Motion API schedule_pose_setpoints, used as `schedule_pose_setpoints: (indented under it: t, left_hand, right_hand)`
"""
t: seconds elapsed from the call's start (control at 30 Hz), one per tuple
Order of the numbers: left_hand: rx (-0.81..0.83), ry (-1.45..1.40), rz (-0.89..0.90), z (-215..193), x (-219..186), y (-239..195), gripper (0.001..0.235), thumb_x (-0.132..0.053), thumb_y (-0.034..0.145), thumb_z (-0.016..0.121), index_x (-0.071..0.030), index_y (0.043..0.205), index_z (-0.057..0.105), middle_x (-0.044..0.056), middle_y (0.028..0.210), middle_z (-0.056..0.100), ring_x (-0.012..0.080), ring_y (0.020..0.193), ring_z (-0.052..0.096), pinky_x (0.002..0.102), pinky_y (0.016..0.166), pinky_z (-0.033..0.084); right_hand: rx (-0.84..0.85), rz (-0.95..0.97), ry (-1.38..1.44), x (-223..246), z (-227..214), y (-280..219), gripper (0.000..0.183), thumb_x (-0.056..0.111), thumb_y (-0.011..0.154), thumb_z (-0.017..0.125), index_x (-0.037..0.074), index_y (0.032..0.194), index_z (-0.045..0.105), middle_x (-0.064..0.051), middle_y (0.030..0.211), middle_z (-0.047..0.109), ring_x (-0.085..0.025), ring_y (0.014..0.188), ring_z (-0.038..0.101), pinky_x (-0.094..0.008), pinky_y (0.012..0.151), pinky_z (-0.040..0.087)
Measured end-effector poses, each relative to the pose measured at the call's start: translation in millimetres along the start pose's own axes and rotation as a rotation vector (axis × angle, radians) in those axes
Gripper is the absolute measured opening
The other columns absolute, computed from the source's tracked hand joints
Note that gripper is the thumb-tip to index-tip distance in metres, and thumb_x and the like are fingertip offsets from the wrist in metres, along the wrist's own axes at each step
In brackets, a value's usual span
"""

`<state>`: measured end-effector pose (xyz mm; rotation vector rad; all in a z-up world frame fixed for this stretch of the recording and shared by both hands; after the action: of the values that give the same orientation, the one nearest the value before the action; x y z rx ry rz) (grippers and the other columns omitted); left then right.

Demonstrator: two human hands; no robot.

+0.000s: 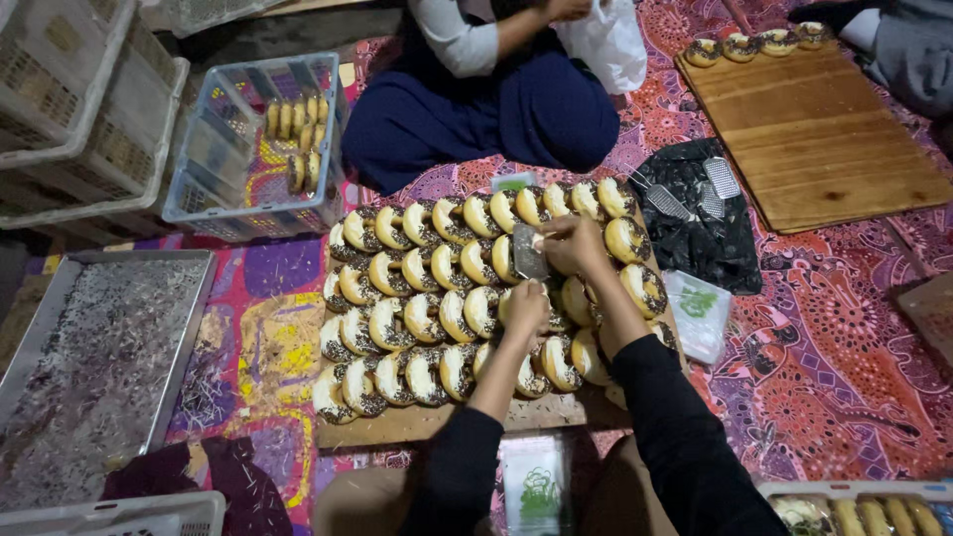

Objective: The person sits on the floor and uses a handheld grater to grate a block of white cheese over rows of crescent-shaped pastries arranged on a wooden board. The person then picks up a pastry and places it into a small plastic bag.

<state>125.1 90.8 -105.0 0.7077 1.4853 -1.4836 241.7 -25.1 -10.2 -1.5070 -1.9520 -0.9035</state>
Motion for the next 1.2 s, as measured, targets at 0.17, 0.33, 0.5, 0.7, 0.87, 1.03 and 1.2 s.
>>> schedule_pose_setpoints:
  t: [0.17,0.33,0.5,0.7,0.87,1.03,1.2]
  left_hand:
    - [0.045,-0.136,0.053,8.3,20.3,31.7,0.025,-0.018,0.105,0.042,-0.007,0.084,0.051,0.0,0.056,0.043,0.0114,0.038,0.039,0.031,0.033,0.031]
    - [0.019,-0.082,0.068,5.6,16.1,19.6,0.028,-0.02,0.106,0.041,-0.007,0.082,0.049,0.002,0.056,0.044,0.0127,0.037,0.039,0.031,0.032,0.028]
    - [0.006,0.139,0.134,-4.0,-2.0,-49.7,0.025,-0.018,0.105,0.041,-0.007,0.085,0.052,0.001,0.057,0.05,0.0116,0.04,0.047,0.03,0.035,0.038]
    - [-0.064,0.181,-0.082,-51.1,9.1,-102.8,0.025,-0.027,0.109,0.041,-0.014,0.095,0.057,-0.006,0.061,0.048,0.0055,0.042,0.039,0.025,0.036,0.033]
    - [0.053,-0.252,0.047,-53.5,-6.8,-55.9,0.024,-0.022,0.11,0.038,-0.01,0.09,0.047,-0.005,0.059,0.037,0.0062,0.04,0.029,0.026,0.034,0.021]
    - [0.041,-0.264,-0.006,-47.0,8.9,-12.2,0.02,-0.018,0.105,0.042,-0.011,0.089,0.052,-0.003,0.058,0.04,0.0078,0.039,0.031,0.028,0.034,0.023]
    - [0.064,-0.307,-0.022,-45.6,21.0,2.8,0.019,-0.017,0.103,0.043,-0.011,0.087,0.05,-0.002,0.055,0.038,0.0091,0.037,0.031,0.028,0.032,0.022]
  right_hand:
    - [0.046,-0.037,0.096,-7.5,29.6,6.1,0.03,0.006,0.066,0.089,0.012,0.095,0.083,-0.01,0.098,0.08,-0.021,0.08,0.075,-0.035,0.077,0.06]
    - [0.029,-0.05,0.011,-23.3,49.1,18.2,0.029,0.006,0.068,0.089,0.011,0.097,0.084,-0.013,0.094,0.078,-0.025,0.074,0.074,-0.036,0.073,0.058]
    - [-0.014,-0.084,-0.029,-19.2,49.1,19.9,0.03,0.004,0.067,0.089,0.009,0.096,0.084,-0.016,0.09,0.078,-0.024,0.069,0.072,-0.035,0.069,0.057]
    - [-0.006,0.241,0.208,-27.0,20.6,16.3,0.018,0.014,0.079,0.09,0.009,0.095,0.084,-0.011,0.092,0.08,-0.013,0.075,0.074,-0.027,0.074,0.059]
    - [0.059,0.036,0.329,12.8,16.7,7.3,0.026,0.009,0.075,0.089,0.01,0.1,0.083,-0.009,0.1,0.081,-0.014,0.084,0.075,-0.028,0.08,0.059]
    - [0.113,0.062,0.053,29.3,62.7,-6.7,0.029,0.009,0.071,0.09,0.011,0.098,0.083,-0.009,0.104,0.078,-0.02,0.081,0.075,-0.035,0.075,0.06]
    - [0.043,-0.218,0.013,29.1,81.1,-7.5,0.032,0.003,0.062,0.091,0.006,0.093,0.082,-0.015,0.099,0.078,-0.025,0.081,0.074,-0.036,0.078,0.06]
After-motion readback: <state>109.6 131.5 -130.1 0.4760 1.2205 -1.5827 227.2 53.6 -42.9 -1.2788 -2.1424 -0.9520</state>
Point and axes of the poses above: each hand's wrist, its own y-axis towards the middle knuckle, its own z-axis out of the palm, x = y × z, the point moved 6 cm from there along y, towards the middle knuckle
